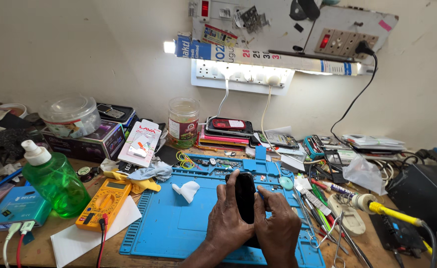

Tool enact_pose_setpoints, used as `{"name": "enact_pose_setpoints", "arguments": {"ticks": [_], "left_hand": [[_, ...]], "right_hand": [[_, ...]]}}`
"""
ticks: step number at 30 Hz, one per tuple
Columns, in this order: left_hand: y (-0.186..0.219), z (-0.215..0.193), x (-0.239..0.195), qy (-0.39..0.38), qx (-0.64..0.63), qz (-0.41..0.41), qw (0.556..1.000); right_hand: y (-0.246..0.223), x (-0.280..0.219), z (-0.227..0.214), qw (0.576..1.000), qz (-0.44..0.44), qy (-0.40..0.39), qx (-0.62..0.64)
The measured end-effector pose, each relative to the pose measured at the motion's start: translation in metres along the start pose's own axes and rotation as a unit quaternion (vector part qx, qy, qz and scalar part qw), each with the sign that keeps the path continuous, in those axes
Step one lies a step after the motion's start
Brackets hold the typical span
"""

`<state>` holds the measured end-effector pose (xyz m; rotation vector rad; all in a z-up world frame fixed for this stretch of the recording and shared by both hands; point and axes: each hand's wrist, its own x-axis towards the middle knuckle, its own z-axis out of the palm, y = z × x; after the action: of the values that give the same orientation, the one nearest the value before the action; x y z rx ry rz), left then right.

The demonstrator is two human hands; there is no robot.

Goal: The person disassembles a smartphone on a blue mat, removes the back cover and battery, and uses a small metal tool to manipulate internal components. The person then reassembles the phone by placing the battery and back cover back into position.

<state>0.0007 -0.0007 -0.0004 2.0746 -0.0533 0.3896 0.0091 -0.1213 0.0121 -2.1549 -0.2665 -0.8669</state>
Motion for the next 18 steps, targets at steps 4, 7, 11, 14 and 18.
{"name": "enact_pose_setpoints", "arguments": {"ticks": [4, 7, 11, 14, 18], "left_hand": [[0.0, -0.001, 0.001, -0.001, -0.014, 0.003, 1.0], [0.001, 0.0, 0.0, -0.001, -0.023, 0.021, 1.0], [0.004, 0.001, -0.001, -0.007, -0.031, 0.012, 0.999], [0.009, 0.0, 0.001, 0.007, -0.029, 0.048, 0.998], [0.014, -0.004, 0.01, 0.006, 0.004, 0.065, 0.998]], "right_hand": [[-0.002, 0.003, 0.003, 1.0, 0.005, -0.002, -0.029], [-0.002, 0.007, 0.003, 0.999, -0.028, 0.017, -0.033], [-0.002, 0.011, 0.003, 0.999, -0.036, 0.026, -0.029], [-0.002, 0.012, 0.002, 0.999, 0.0, 0.035, -0.038], [0.001, 0.013, 0.004, 0.996, -0.005, 0.094, 0.007]]}}
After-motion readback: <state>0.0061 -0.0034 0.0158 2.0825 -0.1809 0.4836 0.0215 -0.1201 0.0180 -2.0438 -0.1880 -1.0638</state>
